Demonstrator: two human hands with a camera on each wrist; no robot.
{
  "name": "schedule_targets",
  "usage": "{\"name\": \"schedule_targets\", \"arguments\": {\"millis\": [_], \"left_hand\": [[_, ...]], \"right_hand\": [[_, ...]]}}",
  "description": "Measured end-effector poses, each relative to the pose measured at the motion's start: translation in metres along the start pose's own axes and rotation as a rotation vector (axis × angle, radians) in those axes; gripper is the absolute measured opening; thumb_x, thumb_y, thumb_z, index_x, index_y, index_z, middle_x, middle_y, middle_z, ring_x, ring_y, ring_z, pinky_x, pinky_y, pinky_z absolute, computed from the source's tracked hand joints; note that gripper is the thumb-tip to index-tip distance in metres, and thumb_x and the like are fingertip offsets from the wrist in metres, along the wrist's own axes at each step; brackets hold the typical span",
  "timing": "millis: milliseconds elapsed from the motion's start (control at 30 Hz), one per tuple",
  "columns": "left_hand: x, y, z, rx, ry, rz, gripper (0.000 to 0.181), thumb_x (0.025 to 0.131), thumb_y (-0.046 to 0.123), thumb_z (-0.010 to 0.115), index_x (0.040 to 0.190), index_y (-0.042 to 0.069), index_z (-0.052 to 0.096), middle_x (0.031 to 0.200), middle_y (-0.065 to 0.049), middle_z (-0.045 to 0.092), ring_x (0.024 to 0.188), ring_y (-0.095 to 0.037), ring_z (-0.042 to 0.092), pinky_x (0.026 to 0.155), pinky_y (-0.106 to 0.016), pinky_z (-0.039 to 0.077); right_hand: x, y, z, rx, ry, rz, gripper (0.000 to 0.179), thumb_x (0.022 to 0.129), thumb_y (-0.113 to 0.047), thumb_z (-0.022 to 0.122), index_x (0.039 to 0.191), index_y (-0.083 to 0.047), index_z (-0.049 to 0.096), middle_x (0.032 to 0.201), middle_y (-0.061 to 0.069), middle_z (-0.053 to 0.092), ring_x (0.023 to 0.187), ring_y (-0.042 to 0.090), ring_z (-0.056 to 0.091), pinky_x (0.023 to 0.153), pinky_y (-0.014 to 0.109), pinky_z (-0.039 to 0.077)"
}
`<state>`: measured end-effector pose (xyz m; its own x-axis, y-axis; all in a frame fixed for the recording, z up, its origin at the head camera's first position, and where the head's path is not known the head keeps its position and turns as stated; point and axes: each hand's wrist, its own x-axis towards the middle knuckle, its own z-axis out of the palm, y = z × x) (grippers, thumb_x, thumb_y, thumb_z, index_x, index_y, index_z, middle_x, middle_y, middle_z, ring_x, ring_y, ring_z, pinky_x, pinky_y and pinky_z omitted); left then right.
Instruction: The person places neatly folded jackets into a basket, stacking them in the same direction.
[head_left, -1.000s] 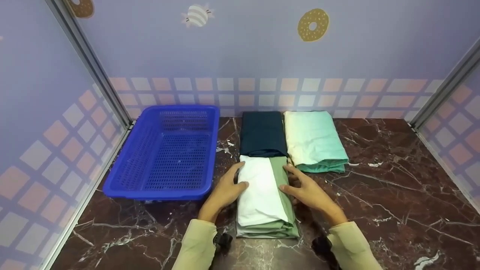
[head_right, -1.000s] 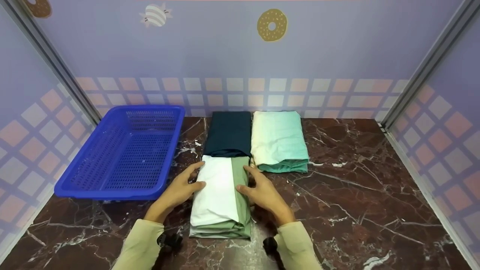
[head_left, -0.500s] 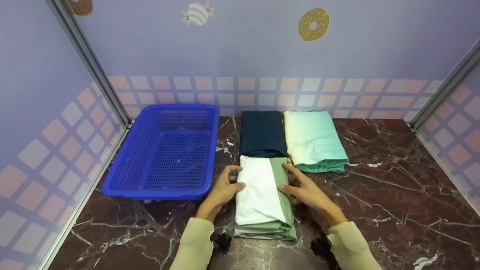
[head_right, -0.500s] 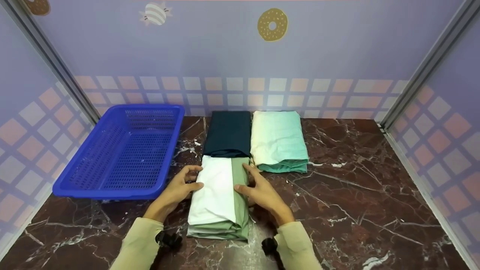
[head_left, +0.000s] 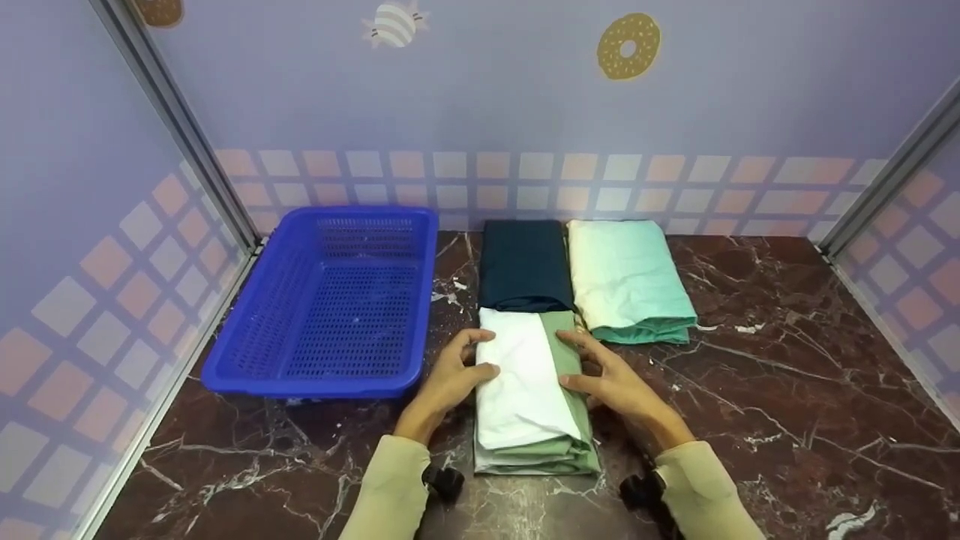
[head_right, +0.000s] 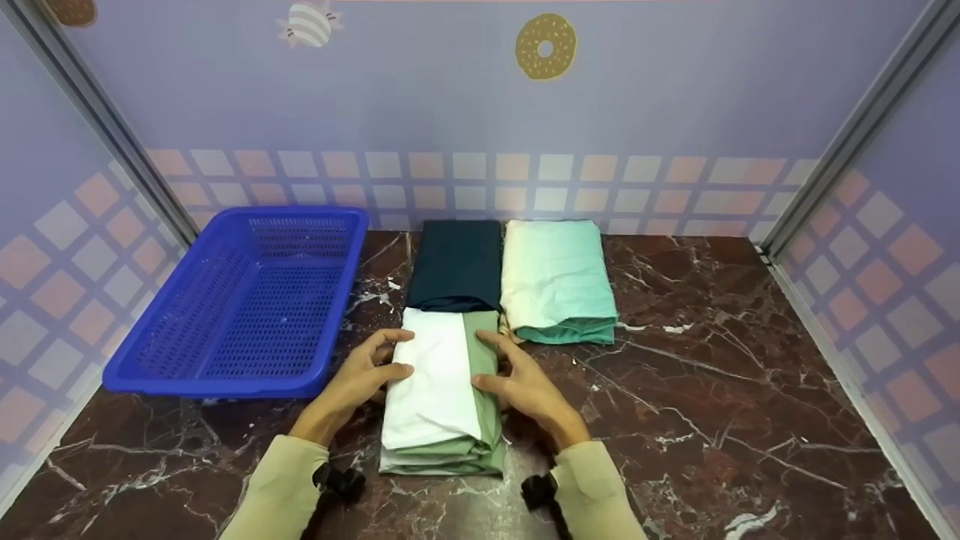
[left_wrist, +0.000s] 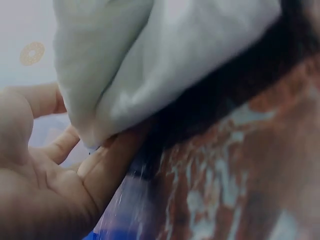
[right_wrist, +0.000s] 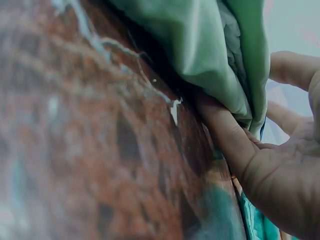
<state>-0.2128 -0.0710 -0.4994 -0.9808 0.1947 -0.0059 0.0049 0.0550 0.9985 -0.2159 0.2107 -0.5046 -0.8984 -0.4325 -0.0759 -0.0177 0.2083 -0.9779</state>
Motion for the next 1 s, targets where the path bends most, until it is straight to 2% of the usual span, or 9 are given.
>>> {"name": "schedule_targets", "arguments": {"millis": [167, 400, 567, 733, 867, 1000], "left_hand": [[0.0, 0.003, -0.002, 0.007, -0.034, -0.028, 0.061, 0.083, -0.002, 0.069, 0.142, 0.0, 0.055, 0.122, -0.022, 0.068, 0.094, -0.028, 0.068, 0.073, -0.04, 0.061], [-0.001, 0.002, -0.002, 0.031, -0.058, 0.019, 0.062, 0.083, -0.005, 0.069, 0.143, -0.001, 0.054, 0.128, -0.024, 0.066, 0.103, -0.03, 0.065, 0.079, -0.04, 0.06], [-0.001, 0.009, 0.0, 0.102, -0.042, 0.068, 0.06, 0.083, -0.005, 0.068, 0.141, -0.002, 0.056, 0.138, -0.026, 0.062, 0.119, -0.034, 0.06, 0.094, -0.044, 0.056], [-0.003, 0.02, 0.001, 0.167, -0.014, 0.118, 0.058, 0.084, -0.003, 0.068, 0.141, -0.001, 0.058, 0.148, -0.021, 0.057, 0.135, -0.034, 0.051, 0.11, -0.052, 0.045], [-0.004, 0.025, 0.003, 0.177, 0.002, 0.148, 0.056, 0.084, -0.002, 0.07, 0.14, 0.0, 0.06, 0.146, -0.021, 0.059, 0.135, -0.035, 0.053, 0.11, -0.052, 0.045], [-0.005, 0.029, 0.004, 0.167, 0.015, 0.168, 0.056, 0.084, -0.002, 0.071, 0.139, 0.0, 0.061, 0.14, -0.023, 0.062, 0.125, -0.035, 0.059, 0.099, -0.048, 0.054]], "right_hand": [[0.001, 0.0, 0.0, 0.02, 0.003, -0.002, 0.076, 0.099, -0.014, 0.075, 0.166, -0.013, 0.037, 0.144, 0.031, 0.039, 0.102, 0.034, 0.066, 0.068, 0.045, 0.063], [0.0, -0.001, -0.001, 0.016, 0.009, 0.007, 0.076, 0.099, -0.013, 0.074, 0.166, -0.014, 0.037, 0.145, 0.032, 0.041, 0.097, 0.034, 0.069, 0.063, 0.046, 0.063], [-0.002, -0.008, -0.003, -0.034, 0.007, -0.016, 0.077, 0.1, -0.013, 0.074, 0.166, -0.014, 0.037, 0.144, 0.031, 0.042, 0.103, 0.034, 0.066, 0.062, 0.045, 0.062], [-0.003, -0.016, -0.006, -0.049, 0.011, -0.059, 0.078, 0.099, -0.012, 0.075, 0.166, -0.011, 0.035, 0.142, 0.03, 0.043, 0.107, 0.035, 0.066, 0.06, 0.044, 0.062], [-0.005, -0.019, -0.007, -0.065, 0.042, -0.078, 0.079, 0.098, -0.011, 0.076, 0.166, -0.011, 0.036, 0.144, 0.031, 0.044, 0.108, 0.034, 0.064, 0.058, 0.04, 0.06], [-0.006, -0.021, -0.008, -0.075, 0.075, -0.083, 0.079, 0.096, -0.01, 0.078, 0.165, -0.012, 0.039, 0.146, 0.03, 0.046, 0.103, 0.031, 0.063, 0.056, 0.036, 0.057]]}}
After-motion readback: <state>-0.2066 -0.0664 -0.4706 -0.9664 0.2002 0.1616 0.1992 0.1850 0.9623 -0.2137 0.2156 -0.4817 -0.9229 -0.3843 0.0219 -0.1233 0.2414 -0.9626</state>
